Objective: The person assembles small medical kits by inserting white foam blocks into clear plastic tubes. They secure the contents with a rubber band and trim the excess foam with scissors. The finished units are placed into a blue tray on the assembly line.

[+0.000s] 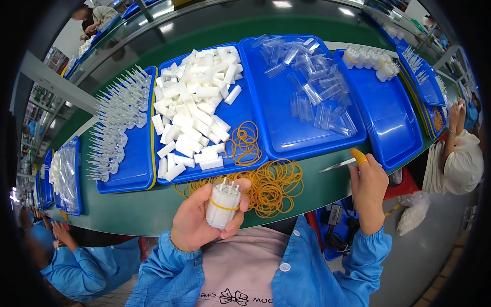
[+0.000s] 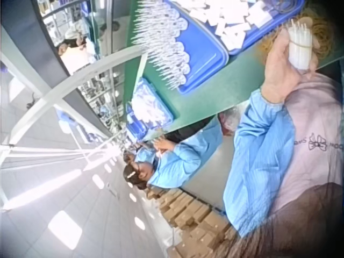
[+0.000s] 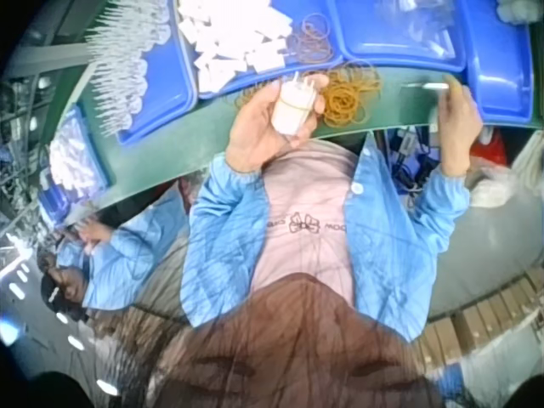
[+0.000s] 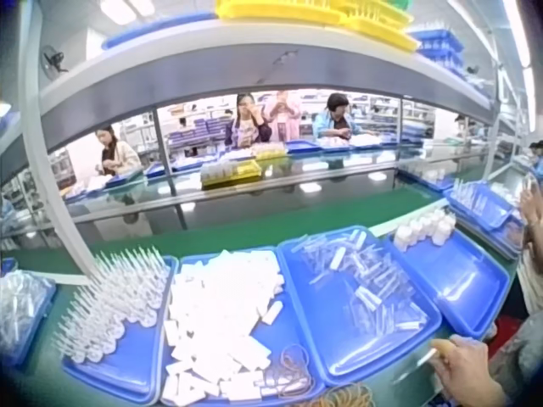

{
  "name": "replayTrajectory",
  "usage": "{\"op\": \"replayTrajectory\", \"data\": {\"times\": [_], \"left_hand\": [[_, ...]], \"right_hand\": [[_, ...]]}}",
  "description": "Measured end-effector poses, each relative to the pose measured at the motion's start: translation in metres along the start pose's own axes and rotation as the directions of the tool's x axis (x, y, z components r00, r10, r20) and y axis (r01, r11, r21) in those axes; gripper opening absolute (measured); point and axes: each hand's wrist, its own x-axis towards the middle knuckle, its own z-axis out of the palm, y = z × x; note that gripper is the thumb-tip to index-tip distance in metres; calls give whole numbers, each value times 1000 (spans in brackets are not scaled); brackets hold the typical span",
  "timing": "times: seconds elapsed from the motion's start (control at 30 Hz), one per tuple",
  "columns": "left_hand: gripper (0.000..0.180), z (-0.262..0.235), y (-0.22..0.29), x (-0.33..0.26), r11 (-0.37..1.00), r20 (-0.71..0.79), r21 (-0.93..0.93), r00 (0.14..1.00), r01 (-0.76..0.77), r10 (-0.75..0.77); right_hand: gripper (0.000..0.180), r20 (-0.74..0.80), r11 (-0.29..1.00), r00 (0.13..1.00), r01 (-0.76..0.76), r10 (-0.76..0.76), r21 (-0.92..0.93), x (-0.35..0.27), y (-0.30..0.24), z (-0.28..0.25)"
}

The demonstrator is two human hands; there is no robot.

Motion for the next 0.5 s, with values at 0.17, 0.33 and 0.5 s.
{"op": "replayTrajectory", "data": {"times": [0.17, 0.33, 0.5], "left_hand": [[56, 0, -8, 1, 1000, 25, -20, 999, -20, 20], [66, 4, -21, 3, 995, -19, 96, 1000, -23, 25], [73, 14, -30, 10, 972, -60, 235, 998, 17, -3]], "right_hand": [[26, 167, 573, 986, -129, -15, 809, 6, -63, -23], [65, 233, 297, 860, -102, -453, 950, 14, -105, -21], [51, 224, 182, 868, -158, -443, 971, 16, -91, -27]]}}
